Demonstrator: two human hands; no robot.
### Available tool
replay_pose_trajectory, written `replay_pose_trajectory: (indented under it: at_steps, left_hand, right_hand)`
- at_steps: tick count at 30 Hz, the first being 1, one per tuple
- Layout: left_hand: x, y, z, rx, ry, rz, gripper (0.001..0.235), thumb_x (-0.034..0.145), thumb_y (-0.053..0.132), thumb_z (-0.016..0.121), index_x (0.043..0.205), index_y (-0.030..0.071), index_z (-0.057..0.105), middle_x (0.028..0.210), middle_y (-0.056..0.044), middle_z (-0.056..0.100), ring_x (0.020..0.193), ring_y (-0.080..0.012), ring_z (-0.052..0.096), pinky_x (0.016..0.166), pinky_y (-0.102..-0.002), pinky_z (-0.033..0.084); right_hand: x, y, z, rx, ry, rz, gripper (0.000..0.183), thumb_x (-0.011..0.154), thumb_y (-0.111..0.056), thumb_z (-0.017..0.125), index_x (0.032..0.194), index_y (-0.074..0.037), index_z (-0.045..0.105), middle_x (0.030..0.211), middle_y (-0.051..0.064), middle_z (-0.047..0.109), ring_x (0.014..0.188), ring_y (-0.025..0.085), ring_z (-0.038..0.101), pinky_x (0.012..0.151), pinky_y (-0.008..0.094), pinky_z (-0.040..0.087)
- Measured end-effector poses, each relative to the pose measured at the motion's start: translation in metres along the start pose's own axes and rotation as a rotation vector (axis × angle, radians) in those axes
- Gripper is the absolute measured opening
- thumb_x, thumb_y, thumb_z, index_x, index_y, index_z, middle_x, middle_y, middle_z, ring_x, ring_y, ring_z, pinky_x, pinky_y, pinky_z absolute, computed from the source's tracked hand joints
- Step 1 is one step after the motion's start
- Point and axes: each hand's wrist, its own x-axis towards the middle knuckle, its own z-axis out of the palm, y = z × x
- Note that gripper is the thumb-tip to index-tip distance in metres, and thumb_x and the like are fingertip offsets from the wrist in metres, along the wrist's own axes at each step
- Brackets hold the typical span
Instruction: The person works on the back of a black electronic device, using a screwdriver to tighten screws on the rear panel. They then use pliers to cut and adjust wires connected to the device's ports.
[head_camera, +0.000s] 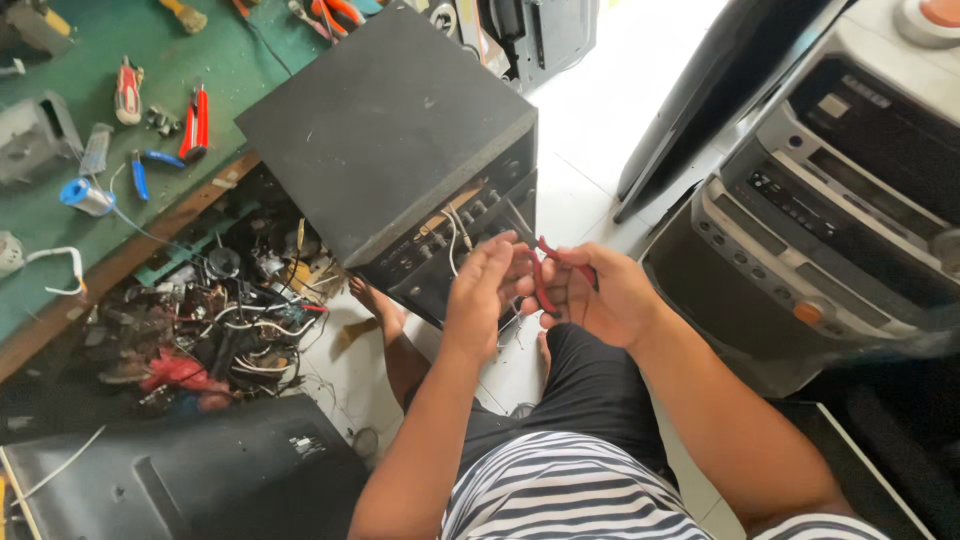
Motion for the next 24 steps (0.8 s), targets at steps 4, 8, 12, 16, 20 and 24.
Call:
replay_pose_trajectory:
  at_steps: [4,8,12,16,20,24]
  left_hand:
    - [0.015,0.002,0.016,-0.123,0.019,0.045,0.033,0.105,0.026,0.07,0.133,0.009,0.072,0.11,-0.011,0.083,0.087,-0.0149,0.08,0.075,-0.027,0.066]
    - [0.022,0.002,0.022,-0.15,0.082,0.123,0.029,0.102,0.016,0.073,0.129,0.007,0.075,0.102,-0.011,0.083,0.08,-0.0135,0.079,0.075,-0.027,0.068]
    - [0.028,0.0,0.023,-0.167,0.09,0.14,0.03,0.101,0.017,0.073,0.13,0.007,0.075,0.099,-0.01,0.083,0.079,-0.0128,0.08,0.073,-0.026,0.069]
    - [0.039,-0.011,0.016,-0.115,0.082,0.136,0.03,0.102,0.019,0.074,0.13,0.009,0.077,0.099,-0.009,0.083,0.078,-0.0115,0.078,0.067,-0.023,0.066]
    - [0.031,0.001,0.024,-0.102,0.071,0.131,0.031,0.101,0.019,0.074,0.13,0.007,0.077,0.1,-0.011,0.083,0.078,-0.0127,0.077,0.066,-0.023,0.066]
    - [0.033,0.0,0.023,-0.109,0.064,0.133,0.032,0.102,0.02,0.074,0.131,0.007,0.076,0.101,-0.01,0.082,0.078,-0.0116,0.076,0.065,-0.022,0.066]
  right_hand:
    - [-0.007,-0.013,0.027,-0.053,0.005,0.02,0.038,0.101,-0.035,0.052,0.094,-0.004,0.071,0.087,0.017,0.079,0.088,0.044,0.08,0.073,0.057,0.066]
    - [0.002,-0.016,0.03,-0.143,0.042,-0.044,0.037,0.101,-0.029,0.054,0.094,0.001,0.075,0.081,0.019,0.077,0.077,0.041,0.079,0.07,0.064,0.066]
    - [-0.007,-0.03,0.046,-0.206,0.088,-0.066,0.031,0.099,-0.023,0.058,0.091,0.003,0.074,0.077,0.019,0.076,0.073,0.041,0.079,0.064,0.062,0.066]
    - [-0.005,-0.034,0.044,-0.229,0.129,-0.055,0.029,0.098,-0.022,0.059,0.09,0.002,0.074,0.077,0.018,0.076,0.071,0.04,0.08,0.06,0.062,0.066]
    - [0.002,-0.035,0.029,-0.277,0.132,-0.083,0.031,0.098,-0.023,0.058,0.089,0.003,0.072,0.073,0.022,0.074,0.069,0.042,0.078,0.057,0.055,0.065]
    - [-0.005,-0.04,0.052,-0.367,0.195,-0.11,0.029,0.096,-0.021,0.06,0.083,0.003,0.071,0.069,0.019,0.071,0.062,0.037,0.075,0.05,0.045,0.061]
